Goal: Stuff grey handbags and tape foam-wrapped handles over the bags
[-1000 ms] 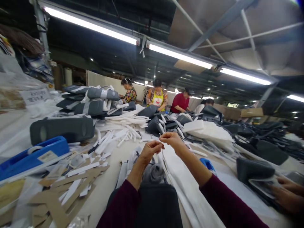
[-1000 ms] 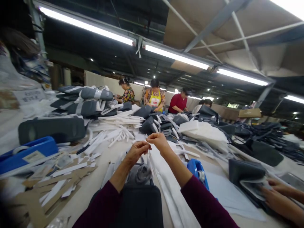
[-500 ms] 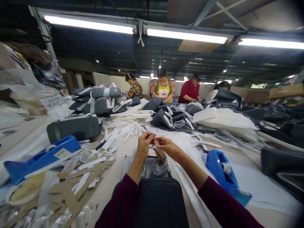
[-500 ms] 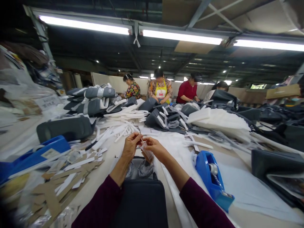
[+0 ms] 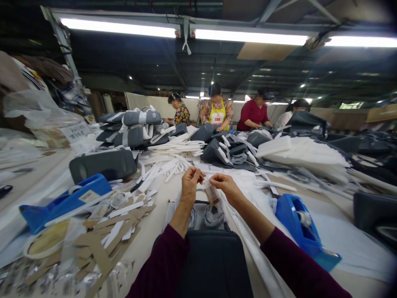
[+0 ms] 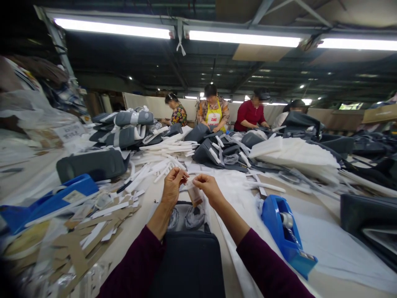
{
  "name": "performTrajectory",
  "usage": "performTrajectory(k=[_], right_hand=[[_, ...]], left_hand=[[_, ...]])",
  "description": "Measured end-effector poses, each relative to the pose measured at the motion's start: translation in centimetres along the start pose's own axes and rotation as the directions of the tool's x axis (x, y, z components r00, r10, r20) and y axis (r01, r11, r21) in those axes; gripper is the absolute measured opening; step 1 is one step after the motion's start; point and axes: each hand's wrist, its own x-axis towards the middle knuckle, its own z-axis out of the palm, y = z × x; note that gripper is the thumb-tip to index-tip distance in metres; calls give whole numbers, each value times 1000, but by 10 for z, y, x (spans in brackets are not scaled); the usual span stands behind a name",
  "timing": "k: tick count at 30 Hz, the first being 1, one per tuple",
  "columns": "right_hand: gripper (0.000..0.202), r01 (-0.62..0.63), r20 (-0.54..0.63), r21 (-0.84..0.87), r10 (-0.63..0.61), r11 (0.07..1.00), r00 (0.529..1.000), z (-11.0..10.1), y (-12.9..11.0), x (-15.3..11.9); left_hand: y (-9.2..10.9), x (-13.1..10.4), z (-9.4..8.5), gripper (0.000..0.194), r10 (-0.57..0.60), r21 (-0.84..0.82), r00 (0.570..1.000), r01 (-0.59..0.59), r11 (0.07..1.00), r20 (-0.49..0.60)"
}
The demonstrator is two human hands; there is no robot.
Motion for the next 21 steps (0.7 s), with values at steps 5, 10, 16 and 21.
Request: performTrajectory(k=[5, 10, 16, 21], right_hand=[[31, -12, 42, -13, 13, 1000, 999, -3, -14, 7], [34, -96, 91, 25, 93, 995, 991, -6, -20, 12], [39, -201, 135, 89, 188, 975, 973, -5, -19, 11], [38, -229, 173, 96, 210, 969, 962, -2, -13, 11]], left_hand=[[4, -1, 1, 27, 10, -75, 1000, -9, 997, 16], [6, 2, 0, 28, 16, -183, 1000, -12, 983, 18], [10, 3, -2, 33, -9, -272, 998, 24, 962, 58], [13, 1, -4, 33, -15, -243, 998, 29, 970, 60]])
